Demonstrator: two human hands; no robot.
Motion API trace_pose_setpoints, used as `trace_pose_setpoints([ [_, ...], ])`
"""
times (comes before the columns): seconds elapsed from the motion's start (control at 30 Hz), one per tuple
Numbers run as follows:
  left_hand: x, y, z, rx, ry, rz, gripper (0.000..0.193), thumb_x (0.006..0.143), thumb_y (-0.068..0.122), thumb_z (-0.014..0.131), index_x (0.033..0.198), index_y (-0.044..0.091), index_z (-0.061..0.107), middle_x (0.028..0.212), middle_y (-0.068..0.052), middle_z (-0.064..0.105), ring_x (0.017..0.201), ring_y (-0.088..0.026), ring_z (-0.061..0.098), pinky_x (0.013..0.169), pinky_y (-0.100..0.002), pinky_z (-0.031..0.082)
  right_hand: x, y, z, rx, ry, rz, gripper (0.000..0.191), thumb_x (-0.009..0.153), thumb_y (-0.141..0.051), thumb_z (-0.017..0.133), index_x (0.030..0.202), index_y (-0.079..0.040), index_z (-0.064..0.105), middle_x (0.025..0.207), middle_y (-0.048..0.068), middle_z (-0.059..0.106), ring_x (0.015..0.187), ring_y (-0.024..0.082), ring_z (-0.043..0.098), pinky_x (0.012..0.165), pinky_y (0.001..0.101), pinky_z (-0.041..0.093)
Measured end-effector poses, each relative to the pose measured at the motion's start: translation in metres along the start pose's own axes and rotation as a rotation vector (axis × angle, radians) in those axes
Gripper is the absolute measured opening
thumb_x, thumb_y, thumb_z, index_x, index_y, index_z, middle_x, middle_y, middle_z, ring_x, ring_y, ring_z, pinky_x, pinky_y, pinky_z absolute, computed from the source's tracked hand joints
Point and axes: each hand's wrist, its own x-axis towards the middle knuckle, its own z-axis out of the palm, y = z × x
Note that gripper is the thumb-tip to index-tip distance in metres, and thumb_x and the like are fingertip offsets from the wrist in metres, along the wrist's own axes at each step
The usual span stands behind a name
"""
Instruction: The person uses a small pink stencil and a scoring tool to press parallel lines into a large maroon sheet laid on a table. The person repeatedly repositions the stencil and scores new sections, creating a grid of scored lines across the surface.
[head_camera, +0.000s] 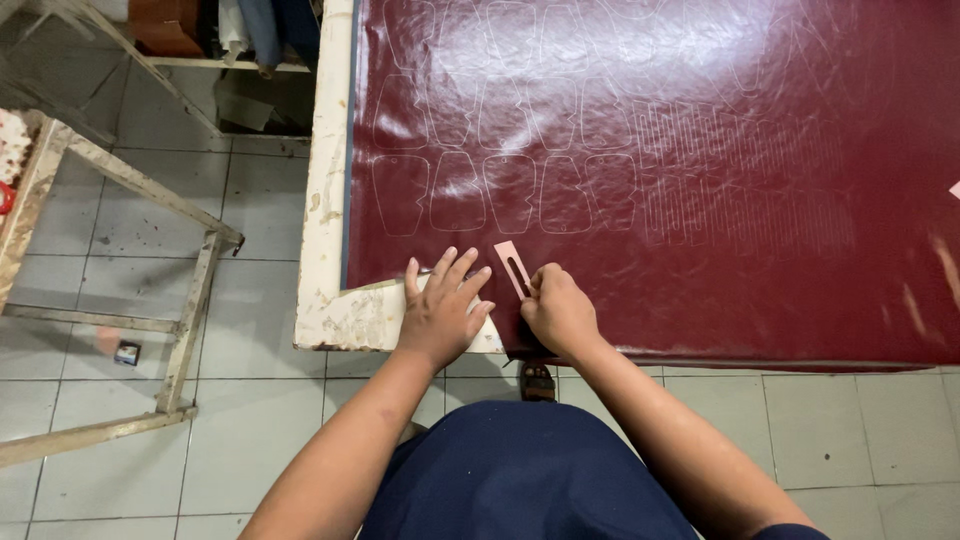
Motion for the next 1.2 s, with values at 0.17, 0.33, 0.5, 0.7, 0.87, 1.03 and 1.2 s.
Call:
trace_pose_setpoints([
  [0.17, -0.007, -0.006, 0.000, -0.064, 0.041, -0.053, 0.066, 0.094, 0.050, 0.063, 0.146, 0.011, 0.051, 0.161, -0.007, 0.039, 0.154, -0.025, 0.026, 0.126, -0.056, 0.008, 0.001, -0.014, -0.010, 0.210, -0.113, 0.126, 0.037, 0.082, -0.022, 0.076, 0.107, -0.004, 0.056, 0.084, 0.012, 0.071, 0.077, 0.028, 0.072, 0.072, 0.0396, 0.056],
  [0.33, -0.007, -0.007, -0.005, -0.052, 0.019, -0.054, 0.056, 0.092, 0.044, 0.064, 0.139, 0.016, 0.056, 0.159, -0.007, 0.040, 0.153, -0.025, 0.026, 0.125, -0.055, 0.008, -0.013, -0.037, -0.015, 0.324, -0.264, 0.132, 0.041, 0.083, -0.031, 0.081, 0.104, -0.003, 0.060, 0.088, 0.010, 0.072, 0.080, 0.023, 0.073, 0.073, 0.0359, 0.058],
  [0.5, -0.006, -0.005, -0.011, -0.069, -0.004, -0.076, 0.055, 0.092, 0.045, 0.064, 0.137, 0.015, 0.056, 0.158, -0.007, 0.040, 0.153, -0.026, 0.027, 0.126, -0.055, 0.009, -0.018, -0.035, -0.018, 0.336, -0.098, -0.127, 0.035, 0.092, -0.024, 0.073, 0.119, -0.003, 0.066, 0.108, 0.012, 0.068, 0.092, 0.025, 0.072, 0.079, 0.0374, 0.058],
  [0.7, -0.004, 0.001, -0.014, -0.025, 0.002, -0.025, 0.047, 0.093, 0.042, 0.063, 0.136, 0.024, 0.062, 0.159, -0.009, 0.037, 0.152, -0.029, 0.024, 0.123, -0.060, 0.007, -0.025, -0.028, -0.021, 0.052, -0.192, -0.139, 0.035, 0.091, -0.029, 0.070, 0.123, -0.015, 0.071, 0.103, 0.007, 0.066, 0.088, 0.027, 0.071, 0.076, 0.0404, 0.056],
  [0.87, 0.003, 0.004, -0.016, 0.026, -0.080, -0.048, 0.050, 0.087, 0.044, 0.068, 0.133, 0.024, 0.063, 0.159, -0.009, 0.034, 0.153, -0.031, 0.018, 0.121, -0.065, 0.002, -0.027, -0.022, -0.026, 0.066, -0.139, -0.142, 0.034, 0.091, -0.030, 0.071, 0.122, -0.017, 0.072, 0.102, 0.006, 0.066, 0.088, 0.027, 0.070, 0.074, 0.0411, 0.056],
  [1.03, 0.014, 0.000, -0.017, -0.085, -0.117, -0.027, 0.050, 0.085, 0.043, 0.070, 0.132, 0.025, 0.063, 0.161, -0.005, 0.035, 0.156, -0.030, 0.016, 0.122, -0.064, -0.002, -0.022, -0.021, -0.023, 0.075, -0.126, -0.114, 0.039, 0.093, -0.032, 0.069, 0.130, -0.018, 0.068, 0.100, 0.006, 0.065, 0.087, 0.026, 0.069, 0.073, 0.0401, 0.055],
  [1.2, 0.016, 0.000, -0.018, -0.149, -0.143, -0.058, 0.059, 0.082, 0.044, 0.071, 0.137, 0.027, 0.061, 0.161, -0.003, 0.035, 0.156, -0.028, 0.016, 0.123, -0.062, -0.003, -0.019, -0.020, -0.023, 0.036, -0.140, -0.092, 0.040, 0.092, -0.031, 0.069, 0.131, -0.021, 0.068, 0.097, 0.006, 0.063, 0.085, 0.026, 0.068, 0.072, 0.0404, 0.055],
])
